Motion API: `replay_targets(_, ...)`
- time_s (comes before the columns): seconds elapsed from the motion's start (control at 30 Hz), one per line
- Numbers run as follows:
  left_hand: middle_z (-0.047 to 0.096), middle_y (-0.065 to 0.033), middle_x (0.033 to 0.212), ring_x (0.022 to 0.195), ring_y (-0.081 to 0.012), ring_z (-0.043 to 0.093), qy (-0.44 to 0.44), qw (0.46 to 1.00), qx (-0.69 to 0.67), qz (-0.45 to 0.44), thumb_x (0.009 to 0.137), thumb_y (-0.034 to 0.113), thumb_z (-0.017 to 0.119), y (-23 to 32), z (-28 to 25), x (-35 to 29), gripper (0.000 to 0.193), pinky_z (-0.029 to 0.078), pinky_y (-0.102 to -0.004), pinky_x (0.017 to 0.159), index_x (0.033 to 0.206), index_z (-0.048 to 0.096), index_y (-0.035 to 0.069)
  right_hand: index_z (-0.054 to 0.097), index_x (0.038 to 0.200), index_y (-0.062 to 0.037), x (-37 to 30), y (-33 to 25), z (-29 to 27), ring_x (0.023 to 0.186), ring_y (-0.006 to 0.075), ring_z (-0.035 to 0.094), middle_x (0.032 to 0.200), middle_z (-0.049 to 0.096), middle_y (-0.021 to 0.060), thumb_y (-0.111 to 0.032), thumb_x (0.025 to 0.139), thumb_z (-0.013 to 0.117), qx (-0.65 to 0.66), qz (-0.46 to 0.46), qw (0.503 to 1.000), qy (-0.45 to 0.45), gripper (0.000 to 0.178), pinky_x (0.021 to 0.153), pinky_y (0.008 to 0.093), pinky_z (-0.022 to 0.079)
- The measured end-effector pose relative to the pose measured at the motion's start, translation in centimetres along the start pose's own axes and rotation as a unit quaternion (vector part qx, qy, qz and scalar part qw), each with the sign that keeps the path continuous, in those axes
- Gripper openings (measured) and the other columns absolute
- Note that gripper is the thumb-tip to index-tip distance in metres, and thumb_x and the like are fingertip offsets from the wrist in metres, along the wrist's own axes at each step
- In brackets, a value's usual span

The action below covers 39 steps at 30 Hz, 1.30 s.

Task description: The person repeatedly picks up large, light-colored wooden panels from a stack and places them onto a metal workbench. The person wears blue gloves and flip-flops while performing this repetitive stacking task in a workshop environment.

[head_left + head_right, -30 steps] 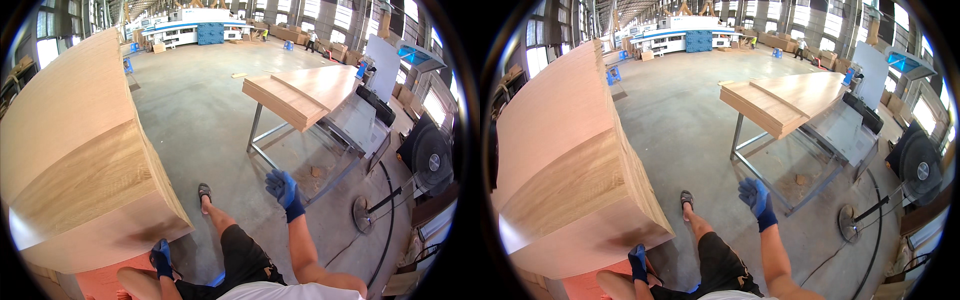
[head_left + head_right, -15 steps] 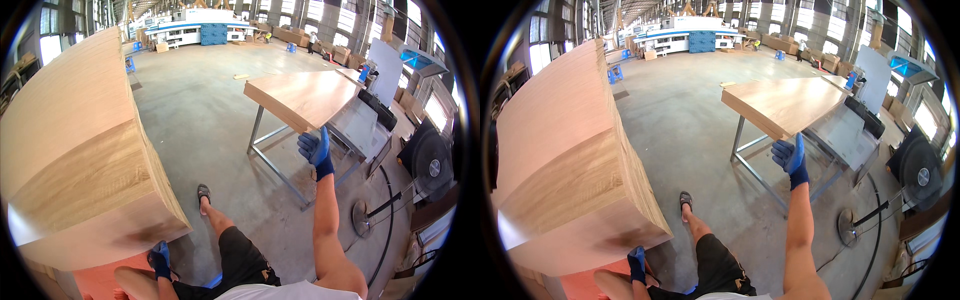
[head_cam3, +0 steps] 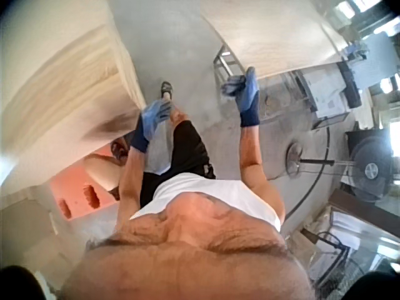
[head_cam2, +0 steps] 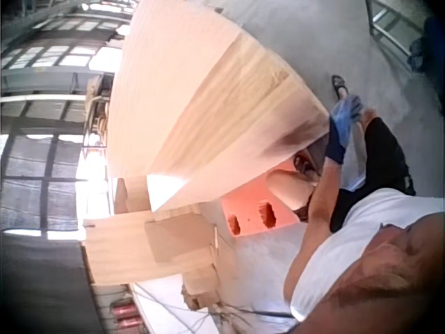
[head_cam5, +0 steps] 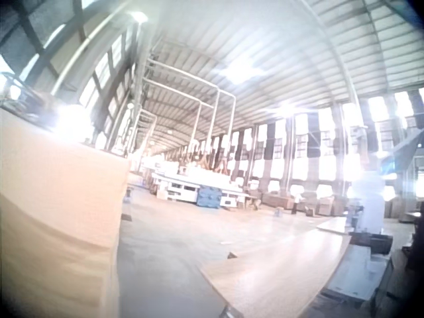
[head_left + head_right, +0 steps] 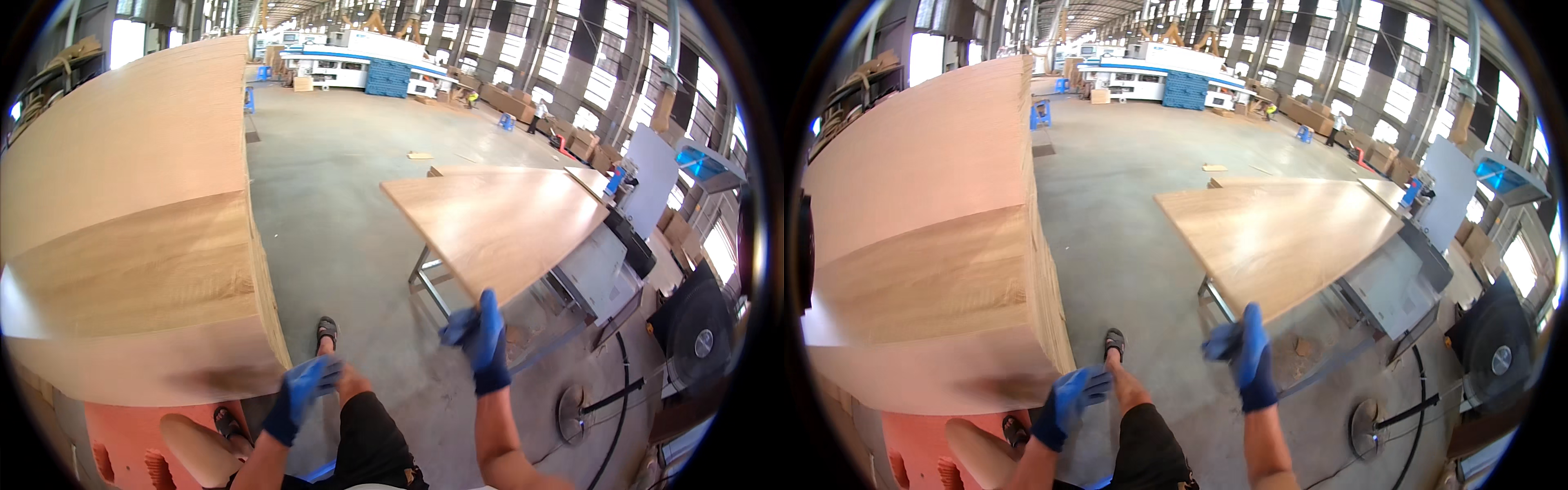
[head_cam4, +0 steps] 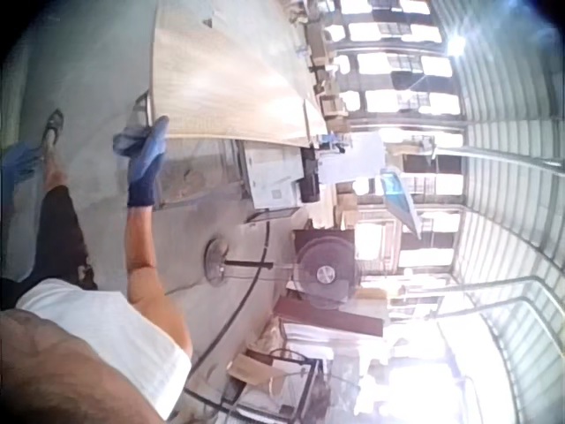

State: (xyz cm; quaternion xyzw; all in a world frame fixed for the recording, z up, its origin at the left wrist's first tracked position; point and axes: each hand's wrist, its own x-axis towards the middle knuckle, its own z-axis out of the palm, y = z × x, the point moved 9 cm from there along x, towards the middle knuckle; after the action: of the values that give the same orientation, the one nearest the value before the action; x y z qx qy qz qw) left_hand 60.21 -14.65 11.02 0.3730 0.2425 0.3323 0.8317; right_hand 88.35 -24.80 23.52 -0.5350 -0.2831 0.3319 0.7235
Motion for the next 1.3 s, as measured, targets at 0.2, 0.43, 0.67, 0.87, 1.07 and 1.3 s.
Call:
replay_targets(0.2,0.063,-0.0095,0.099,0.085,-0.0151,0.057,-0.128,0.969,0.205,0.057,0.092,0.025,0.054,5.0,14.4,-0.8,0.035,0.042,-0.0271,0.078,0.11,0.058,-0.005,0.063,0.096,0.0046,-11.4,4.2,7.2,0.071,0.0177,0.062,0.087,0.067,0.0118,-0.028,0.099,0.04,-0.171,0.071,0.959,-0.213,0.04,0.067,0.0284,0.05)
replay_targets(0.43,0.059,-0.0097,0.072,0.068,-0.0224,0.058,0.107,0.866,0.335,0.355,0.085,0.013,0.061,12.2,3.5,-10.5,0.017,0.046,-0.0311,0.066,0.09,0.065,-0.003,0.047,0.13,0.0004,-9.4,2.5,-2.4,0.084,0.0299,0.062,0.111,0.062,0.0145,-0.06,0.089,0.041,0.105,0.035,0.978,-0.178,0.073,0.071,0.0383,0.05)
replay_targets(0.67,0.06,-0.0093,0.108,0.101,-0.0224,0.056,0.193,0.863,-0.032,0.466,0.093,0.02,0.046,22.9,-17.9,-24.6,0.026,0.043,-0.037,0.093,0.107,0.057,0.002,0.052,0.126,-0.0074,-2.6,-4.3,-19.0,0.105,0.0255,0.056,0.12,0.059,0.0094,-0.063,0.088,0.043,0.192,-0.034,0.969,0.149,0.069,0.087,0.036,0.045)
replay_targets(0.87,0.054,-0.0119,0.128,0.115,-0.0245,0.053,0.253,0.848,-0.016,0.466,0.096,0.037,0.043,27.5,-28.9,-37.6,0.05,0.043,-0.0391,0.098,0.13,0.047,0.0,0.04,0.134,-0.0006,-0.1,-5.5,-16.8,0.116,0.028,0.051,0.13,0.05,0.0143,-0.038,0.095,0.041,0.213,-0.154,0.963,0.062,0.054,0.097,0.0412,0.043)
replay_targets(1.07,0.054,-0.0149,0.125,0.112,-0.0234,0.053,0.494,0.664,-0.032,0.56,0.097,0.036,0.042,26.3,-41.1,-47.9,0.049,0.043,-0.0348,0.096,0.13,0.046,0.0,0.042,0.131,0.0001,-6.0,1.8,-0.3,0.115,0.0251,0.051,0.125,0.053,0.014,-0.036,0.096,0.043,0.125,-0.189,0.96,0.162,0.051,0.098,0.0383,0.041)
replay_targets(1.3,0.057,-0.0091,0.122,0.11,-0.0224,0.054,0.409,0.729,0.013,0.548,0.094,0.041,0.048,28.9,-34.9,-35.9,0.051,0.044,-0.0359,0.092,0.129,0.048,0.004,0.049,0.125,-0.0043,-15.8,12.8,27.2,0.096,0.0224,0.064,0.108,0.065,0.0119,-0.036,0.098,0.042,0.169,0.348,0.883,-0.266,0.042,0.081,0.0341,0.053)
